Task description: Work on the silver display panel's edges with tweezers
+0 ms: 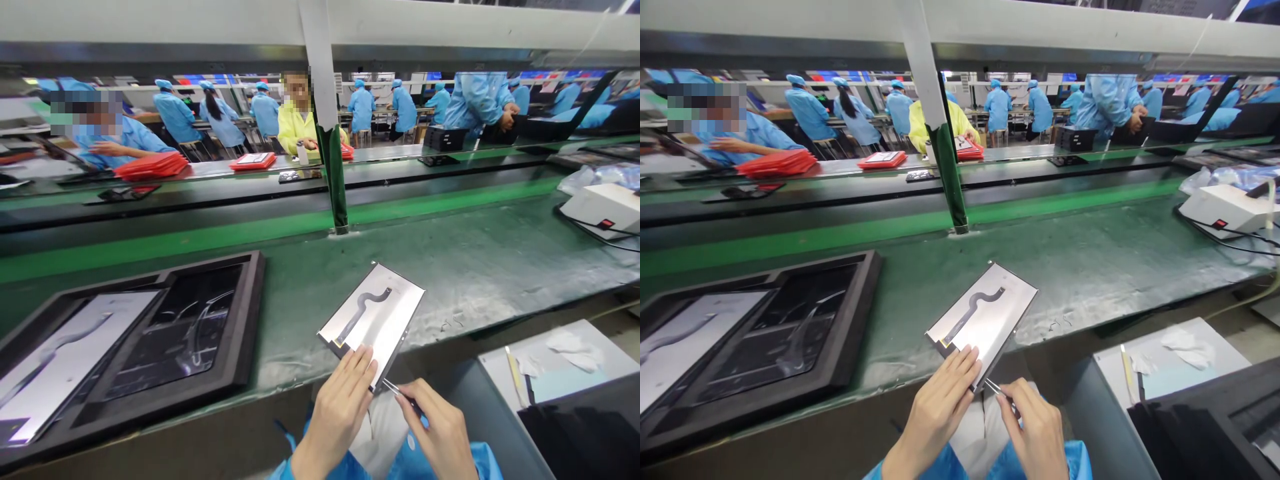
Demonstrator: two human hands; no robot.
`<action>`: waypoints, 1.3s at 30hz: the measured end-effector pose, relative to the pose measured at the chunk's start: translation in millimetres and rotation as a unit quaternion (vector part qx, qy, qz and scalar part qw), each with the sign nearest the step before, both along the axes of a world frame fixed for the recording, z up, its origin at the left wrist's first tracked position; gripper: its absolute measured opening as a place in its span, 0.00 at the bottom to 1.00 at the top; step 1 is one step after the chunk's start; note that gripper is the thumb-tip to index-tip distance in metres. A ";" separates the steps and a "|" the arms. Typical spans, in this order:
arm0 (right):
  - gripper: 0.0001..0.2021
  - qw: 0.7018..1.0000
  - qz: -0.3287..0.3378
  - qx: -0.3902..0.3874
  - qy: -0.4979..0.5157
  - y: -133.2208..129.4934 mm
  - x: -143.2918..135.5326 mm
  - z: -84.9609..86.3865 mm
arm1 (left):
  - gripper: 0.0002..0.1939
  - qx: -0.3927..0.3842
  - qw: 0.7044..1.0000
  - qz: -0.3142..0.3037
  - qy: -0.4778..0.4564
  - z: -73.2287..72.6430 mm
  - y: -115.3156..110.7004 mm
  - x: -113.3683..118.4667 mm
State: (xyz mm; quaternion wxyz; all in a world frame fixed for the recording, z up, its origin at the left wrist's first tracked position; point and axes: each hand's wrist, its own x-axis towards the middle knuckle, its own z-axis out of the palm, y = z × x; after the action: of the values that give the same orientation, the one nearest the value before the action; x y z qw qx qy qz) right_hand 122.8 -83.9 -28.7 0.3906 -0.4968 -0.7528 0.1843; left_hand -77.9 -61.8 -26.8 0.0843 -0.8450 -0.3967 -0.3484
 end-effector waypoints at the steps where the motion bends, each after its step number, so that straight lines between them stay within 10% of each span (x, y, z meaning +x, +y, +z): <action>1: 0.09 1.000 0.002 0.002 -0.006 0.2 -0.1 -0.3 | 0.20 -0.002 1.000 -0.001 -0.003 -0.2 0.0 0.0; 14: 0.09 0.998 0.009 0.032 -0.052 -1.9 -0.4 -4.2 | 0.22 -0.007 1.000 -0.002 -0.011 3.5 -0.3 0.7; 20: 0.12 0.994 0.007 -0.091 0.055 2.4 -1.1 -3.7 | 0.22 -0.012 1.000 -0.005 -0.012 4.8 -0.5 0.7; 27: 0.25 0.873 0.024 -0.396 0.283 16.7 -4.1 -5.2 | 0.19 -0.003 1.000 -0.003 -0.013 4.3 0.1 0.5; 39: 0.24 0.788 0.030 -0.495 0.364 14.5 -5.5 -8.0 | 0.19 -0.017 1.000 -0.005 -0.017 3.0 -0.7 0.1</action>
State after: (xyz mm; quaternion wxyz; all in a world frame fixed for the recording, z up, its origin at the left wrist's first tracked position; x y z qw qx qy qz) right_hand 117.2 -69.4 -36.7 0.3306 -0.4954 -0.3745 0.7106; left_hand -77.8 -62.5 -23.8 0.0614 -0.8422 -0.3999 -0.3563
